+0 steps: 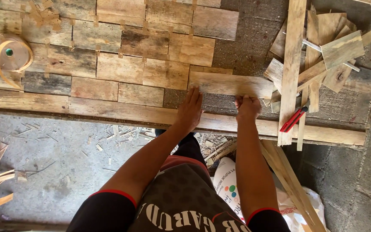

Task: Cutting and arranging thin wood veneer strips onto a template to create a parquet pattern.

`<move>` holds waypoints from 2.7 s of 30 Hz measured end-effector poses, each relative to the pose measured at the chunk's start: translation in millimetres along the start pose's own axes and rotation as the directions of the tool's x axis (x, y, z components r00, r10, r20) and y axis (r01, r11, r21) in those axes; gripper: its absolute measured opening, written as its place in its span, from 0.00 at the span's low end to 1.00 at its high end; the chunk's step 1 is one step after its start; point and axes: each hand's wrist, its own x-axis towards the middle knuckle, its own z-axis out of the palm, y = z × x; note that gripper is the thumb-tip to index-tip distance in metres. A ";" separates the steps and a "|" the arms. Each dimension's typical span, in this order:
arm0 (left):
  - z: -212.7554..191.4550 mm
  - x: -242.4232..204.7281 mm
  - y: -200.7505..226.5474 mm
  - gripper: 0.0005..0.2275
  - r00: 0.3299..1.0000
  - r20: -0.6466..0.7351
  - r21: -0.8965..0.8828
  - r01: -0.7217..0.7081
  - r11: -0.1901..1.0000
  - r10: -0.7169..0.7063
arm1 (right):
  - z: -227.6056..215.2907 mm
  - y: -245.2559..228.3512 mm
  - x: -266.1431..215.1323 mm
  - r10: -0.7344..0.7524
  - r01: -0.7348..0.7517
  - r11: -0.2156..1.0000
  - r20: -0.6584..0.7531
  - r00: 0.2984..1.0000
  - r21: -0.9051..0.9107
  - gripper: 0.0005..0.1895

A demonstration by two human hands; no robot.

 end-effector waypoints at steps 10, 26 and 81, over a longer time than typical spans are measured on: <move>15.2 3.0 -4.5 0.34 0.999 0.035 0.044 0.001 0.999 -0.003 | 1.7 4.8 2.7 0.033 -0.033 0.999 -0.008 0.999 0.008 0.05; 12.3 4.7 -4.5 0.35 0.996 0.082 0.034 0.016 0.999 -0.019 | 14.0 -12.6 -17.8 0.070 -0.071 0.997 -0.086 0.994 -0.016 0.05; -1.1 36.6 12.9 0.29 0.982 0.182 0.292 -0.013 0.956 -0.042 | -15.5 -19.8 -13.5 0.107 -0.108 0.979 -0.014 0.994 -0.176 0.10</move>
